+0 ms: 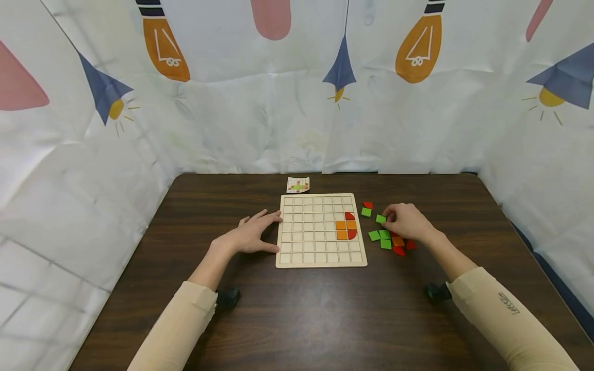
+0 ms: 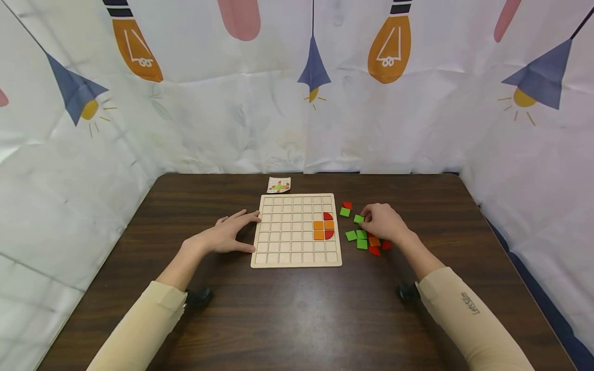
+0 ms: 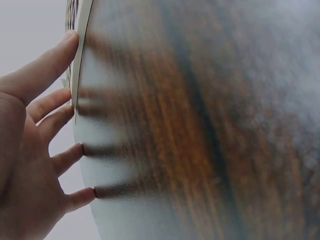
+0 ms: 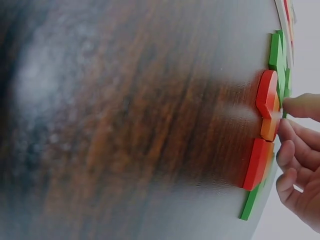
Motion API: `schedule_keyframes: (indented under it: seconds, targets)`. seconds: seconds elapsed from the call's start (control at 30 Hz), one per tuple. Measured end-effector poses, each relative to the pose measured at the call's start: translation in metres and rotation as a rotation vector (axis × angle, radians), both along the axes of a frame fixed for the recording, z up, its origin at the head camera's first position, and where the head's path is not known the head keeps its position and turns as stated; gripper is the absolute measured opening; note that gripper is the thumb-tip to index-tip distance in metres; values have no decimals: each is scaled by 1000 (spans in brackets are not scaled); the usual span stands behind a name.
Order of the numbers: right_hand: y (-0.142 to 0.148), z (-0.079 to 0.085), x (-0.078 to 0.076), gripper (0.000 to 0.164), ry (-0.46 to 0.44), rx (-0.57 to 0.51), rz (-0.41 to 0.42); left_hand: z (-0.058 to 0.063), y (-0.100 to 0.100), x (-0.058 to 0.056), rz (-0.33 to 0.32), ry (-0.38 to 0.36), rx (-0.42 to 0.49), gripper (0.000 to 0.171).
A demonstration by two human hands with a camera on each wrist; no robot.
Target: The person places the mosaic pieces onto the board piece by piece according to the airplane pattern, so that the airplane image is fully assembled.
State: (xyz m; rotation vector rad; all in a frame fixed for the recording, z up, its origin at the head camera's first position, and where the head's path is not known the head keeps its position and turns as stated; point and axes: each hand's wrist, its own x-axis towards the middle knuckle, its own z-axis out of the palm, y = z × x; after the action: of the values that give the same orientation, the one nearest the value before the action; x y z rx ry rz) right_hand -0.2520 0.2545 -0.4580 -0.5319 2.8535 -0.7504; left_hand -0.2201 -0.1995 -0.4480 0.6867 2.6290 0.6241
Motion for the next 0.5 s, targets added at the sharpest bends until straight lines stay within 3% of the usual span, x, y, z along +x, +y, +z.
schedule_keyframes:
  seconds: [0.5]
  targets:
    - [-4, 6, 0, 25, -28, -73, 3, -1, 0, 0, 2, 11, -4, 81]
